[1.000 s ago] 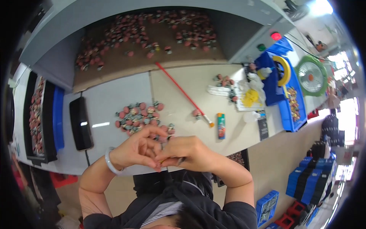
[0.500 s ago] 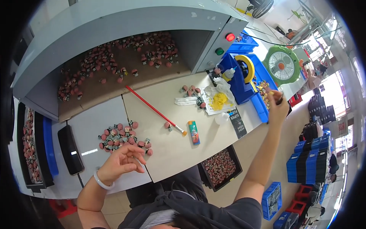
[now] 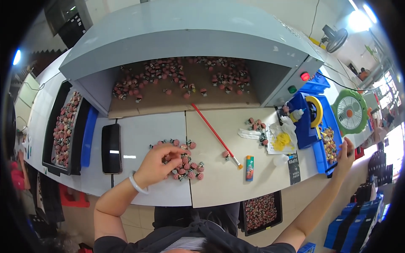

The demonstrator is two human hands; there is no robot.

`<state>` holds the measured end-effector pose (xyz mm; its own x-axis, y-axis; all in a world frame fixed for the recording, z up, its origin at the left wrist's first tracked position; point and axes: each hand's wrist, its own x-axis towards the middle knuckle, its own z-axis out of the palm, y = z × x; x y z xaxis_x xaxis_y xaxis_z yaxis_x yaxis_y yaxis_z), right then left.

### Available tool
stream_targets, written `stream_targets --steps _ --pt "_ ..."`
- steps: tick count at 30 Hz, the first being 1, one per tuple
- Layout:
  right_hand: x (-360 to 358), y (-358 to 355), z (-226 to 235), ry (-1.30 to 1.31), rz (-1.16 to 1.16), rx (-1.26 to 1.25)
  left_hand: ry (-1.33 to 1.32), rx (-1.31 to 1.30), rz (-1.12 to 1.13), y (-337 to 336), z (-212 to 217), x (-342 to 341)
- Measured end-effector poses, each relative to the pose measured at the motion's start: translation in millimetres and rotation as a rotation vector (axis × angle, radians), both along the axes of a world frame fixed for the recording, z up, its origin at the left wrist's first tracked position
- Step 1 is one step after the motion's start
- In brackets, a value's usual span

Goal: Applying paint or adhesive to small strawberry-themed toy figurines using a brush.

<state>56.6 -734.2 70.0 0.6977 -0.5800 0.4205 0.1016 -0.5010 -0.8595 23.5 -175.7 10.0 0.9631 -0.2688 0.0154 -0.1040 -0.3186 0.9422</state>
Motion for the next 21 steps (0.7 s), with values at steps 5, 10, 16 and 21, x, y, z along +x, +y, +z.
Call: stream_targets --steps 5,10,16,21 --pt "-48.1 131.2 31.3 0.043 0.497 -0.038 -0.709 0.545 0.259 4.0 -17.8 94.1" --pt "-24.7 274.0 12.7 0.287 1.037 0.143 -0.676 0.724 0.333 66.9 -65.5 187.4" --pt "0.7 322.8 -8.7 0.533 1.253 0.369 -0.339 0.021 0.312 23.0 -22.4 144.0" --pt "9.2 351.5 -28.2 0.545 1.28 0.493 0.424 -0.502 0.191 3.1 16.6 30.7"
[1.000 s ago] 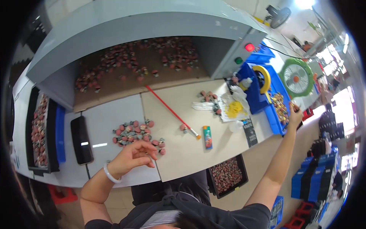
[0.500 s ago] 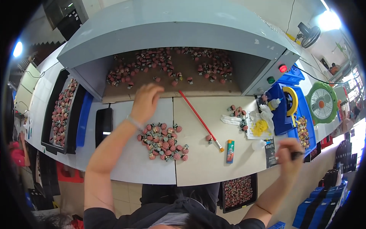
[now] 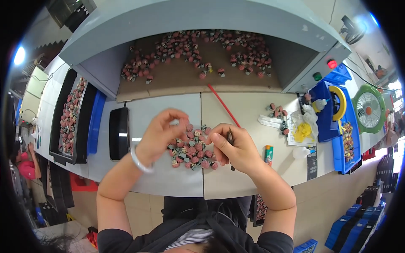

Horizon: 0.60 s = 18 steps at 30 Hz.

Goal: Applying paint or adhesive to small strawberry-themed toy figurines using a brush.

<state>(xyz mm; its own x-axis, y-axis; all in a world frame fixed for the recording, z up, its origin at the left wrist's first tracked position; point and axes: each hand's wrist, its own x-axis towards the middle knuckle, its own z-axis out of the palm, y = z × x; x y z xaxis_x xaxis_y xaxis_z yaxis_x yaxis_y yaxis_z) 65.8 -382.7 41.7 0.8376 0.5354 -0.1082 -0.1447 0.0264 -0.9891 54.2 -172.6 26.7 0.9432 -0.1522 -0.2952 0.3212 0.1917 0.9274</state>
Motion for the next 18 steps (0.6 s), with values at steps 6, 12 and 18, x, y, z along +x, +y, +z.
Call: stream_targets --steps 6,12,18 --pt "-0.8 3.3 -22.9 -0.072 -0.001 -0.063 -0.096 -0.116 -0.061 1.7 0.2 -43.0" --pt "-2.7 6.2 -33.4 -0.128 -0.022 -0.151 -0.347 0.029 -0.016 -2.7 -29.0 -48.8" --pt "-6.6 2.8 -34.2 -0.341 -0.085 -0.144 -0.23 -0.036 -0.032 -3.6 -30.4 -49.8"
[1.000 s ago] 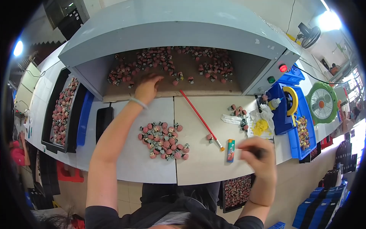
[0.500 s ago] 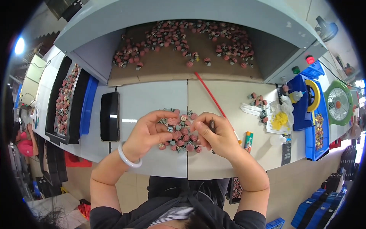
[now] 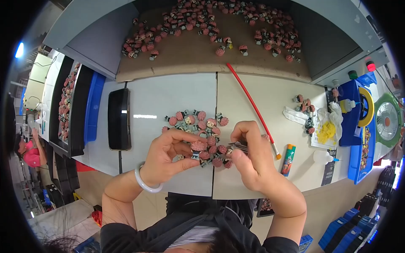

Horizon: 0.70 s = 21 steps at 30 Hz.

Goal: Applying paint or adhesive to small strawberry-themed toy figurines using a brush.

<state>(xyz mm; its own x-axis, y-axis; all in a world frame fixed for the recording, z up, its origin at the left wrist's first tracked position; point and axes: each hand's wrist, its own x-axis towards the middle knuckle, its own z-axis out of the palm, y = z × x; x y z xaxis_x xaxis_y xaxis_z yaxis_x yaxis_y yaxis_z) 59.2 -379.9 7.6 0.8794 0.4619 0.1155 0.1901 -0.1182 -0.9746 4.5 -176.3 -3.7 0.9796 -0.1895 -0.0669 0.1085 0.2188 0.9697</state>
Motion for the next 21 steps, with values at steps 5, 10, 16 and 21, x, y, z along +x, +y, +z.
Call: stream_targets --steps 5,10,16,21 --pt "5.0 1.2 8.8 0.037 -0.011 -0.206 -0.052 0.073 -0.052 1.9 -3.8 3.7" --pt "-1.6 8.5 2.3 -0.364 0.222 -0.286 -0.052 0.059 -0.043 0.8 -6.2 1.0" --pt "-3.1 12.7 -0.5 -0.417 0.166 -0.331 -0.057 0.067 -0.061 1.4 -0.9 1.6" --pt "-2.2 13.2 -1.8 -0.425 0.198 -0.388 -0.088 0.085 -0.065 2.8 -3.5 1.1"
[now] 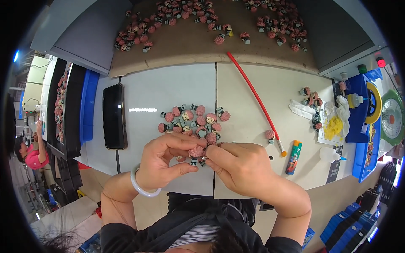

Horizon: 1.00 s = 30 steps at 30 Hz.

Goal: Applying paint or adhesive to small strawberry-themed toy figurines using a brush.

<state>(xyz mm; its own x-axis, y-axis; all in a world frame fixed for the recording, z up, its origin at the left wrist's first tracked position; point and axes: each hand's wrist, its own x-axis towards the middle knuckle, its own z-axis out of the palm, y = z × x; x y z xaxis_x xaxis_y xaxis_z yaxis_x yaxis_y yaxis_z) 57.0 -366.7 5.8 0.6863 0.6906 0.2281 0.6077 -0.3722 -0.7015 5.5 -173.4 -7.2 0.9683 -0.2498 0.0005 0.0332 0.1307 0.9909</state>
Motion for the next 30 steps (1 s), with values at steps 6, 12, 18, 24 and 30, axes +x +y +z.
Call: stream_targets --steps 6,12,18,24,30 --pt "-1.1 1.3 -0.1 -0.026 -0.011 -0.018 0.047 -0.049 0.039 -1.2 0.7 -2.9" --pt "-1.3 -1.7 -0.5 0.002 0.034 -0.074 0.005 0.046 -0.013 0.6 2.4 -0.3" --pt "0.6 -2.6 -4.3 0.076 -0.015 0.12 0.095 -0.026 -0.018 2.9 4.2 -0.4" --pt "1.7 -1.4 1.4 -0.128 0.023 -0.031 0.066 0.03 -0.019 4.4 1.4 -2.1" --pt "0.4 -0.3 -1.2 -0.145 0.015 -0.034 0.097 -0.024 -0.006 3.4 2.1 -1.8"
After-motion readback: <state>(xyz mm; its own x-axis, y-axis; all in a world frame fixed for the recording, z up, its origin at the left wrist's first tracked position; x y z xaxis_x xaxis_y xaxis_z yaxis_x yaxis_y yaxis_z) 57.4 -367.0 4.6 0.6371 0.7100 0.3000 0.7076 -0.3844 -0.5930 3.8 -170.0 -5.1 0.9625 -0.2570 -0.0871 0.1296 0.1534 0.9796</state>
